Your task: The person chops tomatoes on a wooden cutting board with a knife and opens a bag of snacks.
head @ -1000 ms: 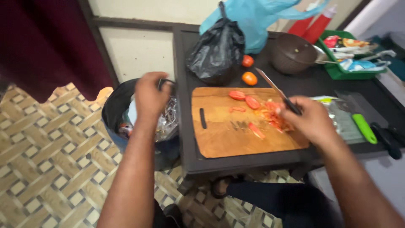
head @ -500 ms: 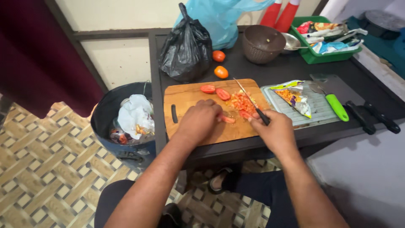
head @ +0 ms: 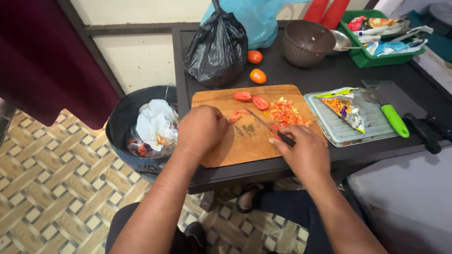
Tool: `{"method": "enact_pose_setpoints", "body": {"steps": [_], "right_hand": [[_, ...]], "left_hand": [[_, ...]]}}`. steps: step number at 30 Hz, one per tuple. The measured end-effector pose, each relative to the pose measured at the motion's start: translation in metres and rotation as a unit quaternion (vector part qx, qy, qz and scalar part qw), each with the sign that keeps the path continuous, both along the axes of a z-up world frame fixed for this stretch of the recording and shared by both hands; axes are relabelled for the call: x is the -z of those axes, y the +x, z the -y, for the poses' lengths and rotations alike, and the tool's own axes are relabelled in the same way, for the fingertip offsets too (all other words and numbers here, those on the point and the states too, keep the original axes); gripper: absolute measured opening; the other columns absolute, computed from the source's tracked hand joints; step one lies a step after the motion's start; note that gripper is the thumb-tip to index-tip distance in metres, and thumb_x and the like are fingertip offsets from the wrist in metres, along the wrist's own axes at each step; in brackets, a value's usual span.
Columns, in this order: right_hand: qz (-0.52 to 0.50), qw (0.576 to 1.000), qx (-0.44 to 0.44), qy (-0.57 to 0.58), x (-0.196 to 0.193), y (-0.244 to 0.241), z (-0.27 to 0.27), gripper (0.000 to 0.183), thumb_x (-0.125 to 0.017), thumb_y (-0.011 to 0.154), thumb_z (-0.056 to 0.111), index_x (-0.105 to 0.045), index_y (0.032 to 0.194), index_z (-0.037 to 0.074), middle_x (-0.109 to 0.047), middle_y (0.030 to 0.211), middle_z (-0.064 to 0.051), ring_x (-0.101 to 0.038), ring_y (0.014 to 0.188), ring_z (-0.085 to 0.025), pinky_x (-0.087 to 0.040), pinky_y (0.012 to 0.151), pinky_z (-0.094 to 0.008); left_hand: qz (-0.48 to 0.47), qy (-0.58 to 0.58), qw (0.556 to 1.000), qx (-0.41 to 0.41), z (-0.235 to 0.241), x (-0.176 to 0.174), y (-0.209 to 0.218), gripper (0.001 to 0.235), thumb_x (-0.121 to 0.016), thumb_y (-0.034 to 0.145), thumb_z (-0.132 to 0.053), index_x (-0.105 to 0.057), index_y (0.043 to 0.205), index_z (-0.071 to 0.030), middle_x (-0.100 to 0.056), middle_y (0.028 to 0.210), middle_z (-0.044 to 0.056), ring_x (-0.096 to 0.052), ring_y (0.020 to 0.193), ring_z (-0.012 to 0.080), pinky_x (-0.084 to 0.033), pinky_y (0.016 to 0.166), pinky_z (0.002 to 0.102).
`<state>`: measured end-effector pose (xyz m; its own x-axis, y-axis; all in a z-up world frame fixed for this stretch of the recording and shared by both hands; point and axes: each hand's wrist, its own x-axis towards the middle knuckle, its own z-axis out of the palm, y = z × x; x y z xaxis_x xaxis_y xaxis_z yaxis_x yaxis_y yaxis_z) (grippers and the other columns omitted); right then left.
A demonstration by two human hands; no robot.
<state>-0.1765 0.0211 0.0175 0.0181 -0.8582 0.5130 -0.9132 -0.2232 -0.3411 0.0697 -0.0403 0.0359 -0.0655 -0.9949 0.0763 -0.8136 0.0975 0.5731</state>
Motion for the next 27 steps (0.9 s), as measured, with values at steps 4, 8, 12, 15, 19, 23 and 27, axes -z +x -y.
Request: {"method": "enact_pose_setpoints", "body": {"steps": [4,8,12,15,19,23,27], "right_hand": [[0.078,0.997,-0.023,0.005,0.008,-0.022,0.003,0.038,-0.086,0.078,0.029,-0.075,0.104,0.004,-0.076,0.098,-0.012,-0.075,0.088,-0.027,-0.058,0.075,-0.037],[0.055,0.995,0.014,0.078,0.004,-0.03,0.012,0.033,-0.085,0.08,0.025,-0.078,0.104,0.004,-0.077,0.091,-0.012,-0.074,0.082,-0.027,-0.057,0.076,-0.037],[0.147,0.983,0.033,0.106,-0.003,-0.022,0.021,0.029,-0.083,0.08,0.021,-0.078,0.101,0.003,-0.077,0.08,-0.009,-0.074,0.07,-0.017,-0.056,0.067,-0.032],[0.194,0.977,-0.028,0.081,-0.01,-0.015,0.024,0.028,-0.084,0.08,0.023,-0.078,0.099,0.003,-0.076,0.075,-0.003,-0.072,0.068,-0.01,-0.055,0.065,-0.029],[0.208,0.966,-0.013,0.153,-0.012,-0.011,0.022,0.029,-0.083,0.083,0.024,-0.079,0.104,0.005,-0.079,0.085,-0.007,-0.07,0.074,-0.013,-0.055,0.069,-0.03],[0.321,0.931,-0.163,0.063,0.001,-0.025,-0.007,0.036,-0.068,0.096,0.013,-0.06,0.13,0.003,-0.068,0.127,-0.013,-0.064,0.119,-0.014,-0.051,0.099,-0.029],[0.12,0.991,-0.047,0.033,0.01,-0.033,-0.061,0.035,-0.066,0.095,0.009,-0.063,0.129,0.001,-0.066,0.121,-0.018,-0.067,0.113,-0.033,-0.052,0.094,-0.038]], "left_hand": [[0.01,-0.197,0.98,0.024,-0.006,0.005,-0.005,0.019,-0.075,0.081,-0.024,-0.078,0.093,-0.009,-0.072,0.097,0.014,-0.069,0.095,0.0346,-0.056,0.081,0.047],[-0.004,-0.14,0.986,0.088,-0.017,-0.002,-0.027,0.022,-0.078,0.081,-0.027,-0.077,0.095,-0.01,-0.071,0.1,0.011,-0.067,0.101,0.0328,-0.055,0.083,0.047],[-0.037,-0.233,0.959,0.16,-0.016,0.002,-0.046,0.026,-0.073,0.078,-0.015,-0.077,0.103,-0.01,-0.073,0.104,0.01,-0.067,0.101,0.0346,-0.054,0.083,0.047],[-0.071,-0.361,0.901,0.229,-0.01,0.007,-0.053,0.041,-0.069,0.076,-0.011,-0.072,0.116,-0.003,-0.072,0.115,0.015,-0.067,0.101,0.0364,-0.054,0.088,0.046],[-0.079,-0.291,0.924,0.235,-0.003,0.005,-0.051,0.022,-0.073,0.084,-0.017,-0.075,0.104,-0.007,-0.074,0.098,0.015,-0.068,0.098,0.0363,-0.053,0.086,0.049],[-0.073,-0.198,0.965,0.157,-0.002,0.0,-0.033,0.014,-0.07,0.088,-0.017,-0.077,0.095,-0.007,-0.075,0.095,0.018,-0.069,0.091,0.0387,-0.053,0.081,0.051],[-0.168,-0.146,0.971,0.086,-0.003,-0.005,-0.009,0.022,-0.069,0.089,-0.025,-0.077,0.102,-0.01,-0.073,0.088,0.019,-0.073,0.081,0.0354,-0.057,0.073,0.046]]}}
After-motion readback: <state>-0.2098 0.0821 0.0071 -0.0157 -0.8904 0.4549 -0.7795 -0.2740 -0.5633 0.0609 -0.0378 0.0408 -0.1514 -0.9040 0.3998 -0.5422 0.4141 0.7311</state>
